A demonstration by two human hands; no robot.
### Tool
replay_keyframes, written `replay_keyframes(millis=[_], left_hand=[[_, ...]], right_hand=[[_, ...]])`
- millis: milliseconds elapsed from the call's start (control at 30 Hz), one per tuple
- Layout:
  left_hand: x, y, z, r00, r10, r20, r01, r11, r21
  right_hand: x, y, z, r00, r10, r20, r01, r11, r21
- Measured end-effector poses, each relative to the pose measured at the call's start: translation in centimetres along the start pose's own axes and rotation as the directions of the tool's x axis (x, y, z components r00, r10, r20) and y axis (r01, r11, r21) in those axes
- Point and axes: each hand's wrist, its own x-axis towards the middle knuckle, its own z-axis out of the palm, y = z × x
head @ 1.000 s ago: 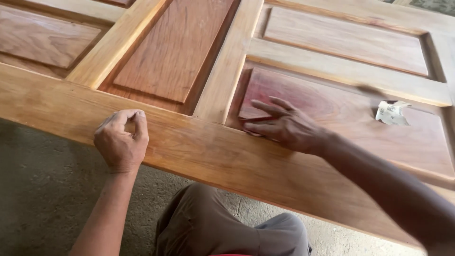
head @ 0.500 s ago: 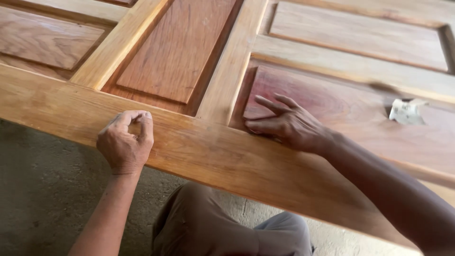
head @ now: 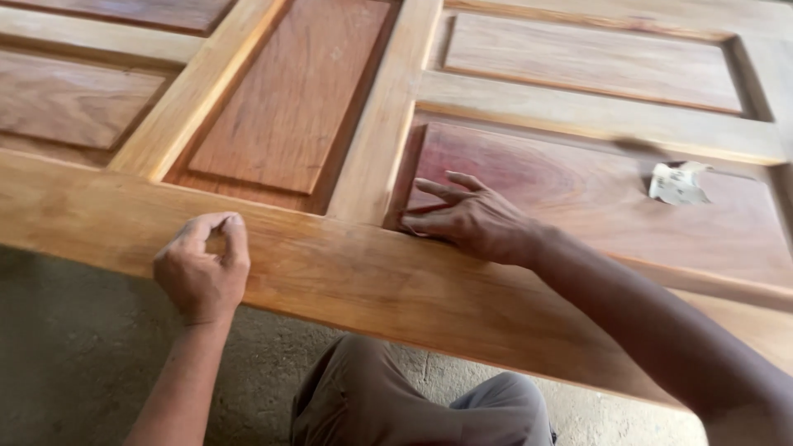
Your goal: Sanding the panels and frame of a wooden door using sandpaper.
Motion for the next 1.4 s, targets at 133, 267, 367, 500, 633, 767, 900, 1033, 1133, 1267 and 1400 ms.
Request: replay_keyframes(millis=[133, 267, 367, 500, 633, 767, 900, 1033, 1133, 1267, 1400], left_hand=[[-0.5, -1.4, 0.7, 0.995, 0.090, -0.040, -0.090, 0.996, 0.009], [-0.7, -2.3, 1.6, 0.998, 0.061, 0.006, -0.061, 0.998, 0.008], [-0.8, -3.2, 1.7, 0.998, 0.046, 0.041, -0.050, 0.993, 0.111], [-1.1, -3.9, 1.9, 0.997, 0.068, 0.039, -0.075, 0.974, 0.216], [-0.7, -2.4, 1.4, 0.999, -0.003, 0.037, -0.003, 0.983, 0.183], [-1.0, -2.9, 1.5, 1.000, -0.006, 0.018, 0.004, 0.994, 0.109], [-0.9, -3.4, 2.0, 0.999, 0.035, 0.022, -0.037, 0.990, 0.133], [-0.7, -2.7, 1.5, 0.998, 0.027, 0.054, -0.036, 0.983, 0.181], [-0.5, -2.4, 1.7, 0.998, 0.029, 0.051, -0.036, 0.990, 0.135], [-0.8, -1.7, 1.0, 0.999, 0.017, 0.045, -0.021, 0.994, 0.106], [-0.1, -0.2, 1.0, 0.996, 0.066, 0.058, -0.072, 0.993, 0.099]], right_hand=[[-5.8, 1.1, -1.4, 0.983, 0.168, 0.070, -0.169, 0.986, 0.005], [-5.5, 2.2, -1.3, 0.946, 0.304, 0.113, -0.308, 0.951, 0.016], [-4.4, 3.1, -1.2, 0.983, -0.133, -0.127, 0.169, 0.923, 0.345], [-6.1, 3.8, -1.5, 0.982, -0.125, -0.140, 0.155, 0.960, 0.232], [-5.9, 4.3, -0.2, 0.987, -0.115, -0.111, 0.128, 0.985, 0.119], [-2.7, 3.6, 1.1, 0.987, -0.127, -0.094, 0.132, 0.990, 0.045], [5.2, -0.4, 0.1, 0.984, -0.177, -0.012, 0.177, 0.984, -0.015], [7.9, -1.1, 1.8, 0.977, -0.214, 0.000, 0.214, 0.977, -0.018], [2.4, 1.7, 1.4, 0.979, -0.192, -0.070, 0.200, 0.970, 0.139], [-0.3, 3.8, 1.3, 0.978, -0.184, -0.100, 0.208, 0.902, 0.379], [6.6, -0.4, 1.0, 0.960, -0.260, -0.104, 0.269, 0.960, 0.081]])
